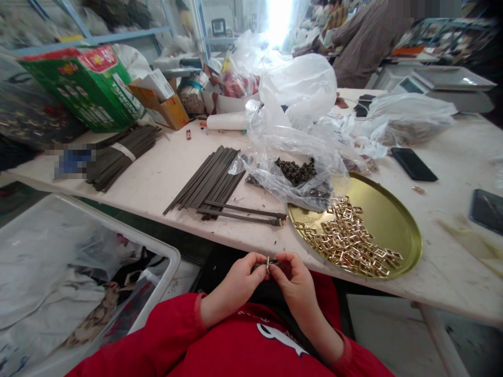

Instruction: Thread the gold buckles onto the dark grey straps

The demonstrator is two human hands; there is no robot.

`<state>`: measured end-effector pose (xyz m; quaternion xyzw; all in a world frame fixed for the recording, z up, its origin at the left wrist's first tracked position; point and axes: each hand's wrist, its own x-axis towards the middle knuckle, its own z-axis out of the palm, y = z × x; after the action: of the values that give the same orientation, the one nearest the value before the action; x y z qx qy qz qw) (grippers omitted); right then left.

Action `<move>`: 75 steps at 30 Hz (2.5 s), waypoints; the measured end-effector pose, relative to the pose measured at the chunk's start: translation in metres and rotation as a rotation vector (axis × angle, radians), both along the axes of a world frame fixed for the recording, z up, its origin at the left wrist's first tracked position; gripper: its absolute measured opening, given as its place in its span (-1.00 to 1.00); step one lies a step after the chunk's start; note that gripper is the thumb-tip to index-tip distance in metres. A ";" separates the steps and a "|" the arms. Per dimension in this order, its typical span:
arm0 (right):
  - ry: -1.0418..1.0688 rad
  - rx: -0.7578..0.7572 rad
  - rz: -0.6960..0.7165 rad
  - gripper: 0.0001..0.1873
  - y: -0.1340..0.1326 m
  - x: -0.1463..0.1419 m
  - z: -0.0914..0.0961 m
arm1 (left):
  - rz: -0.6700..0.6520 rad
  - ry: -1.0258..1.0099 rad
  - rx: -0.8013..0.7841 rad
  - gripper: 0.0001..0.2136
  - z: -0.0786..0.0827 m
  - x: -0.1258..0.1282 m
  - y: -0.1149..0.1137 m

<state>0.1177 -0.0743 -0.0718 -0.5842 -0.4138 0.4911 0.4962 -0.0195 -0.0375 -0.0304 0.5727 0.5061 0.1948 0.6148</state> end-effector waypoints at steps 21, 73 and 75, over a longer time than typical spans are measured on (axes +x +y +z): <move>-0.621 0.402 0.088 -0.93 -0.009 0.005 0.019 | -0.065 -0.041 -0.003 -0.77 0.004 -0.007 -0.012; -0.678 0.339 0.507 -0.68 -0.007 0.006 0.016 | -0.592 0.447 0.429 -0.75 0.010 -0.011 0.004; -0.701 0.301 0.551 -0.74 -0.010 0.006 0.015 | -0.616 0.411 0.388 -0.75 0.013 -0.013 0.003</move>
<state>0.1238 -0.0845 -0.0570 -0.5049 -0.7626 0.3122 0.2570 -0.0321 -0.0345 -0.0177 0.8294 0.3771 -0.0249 0.4114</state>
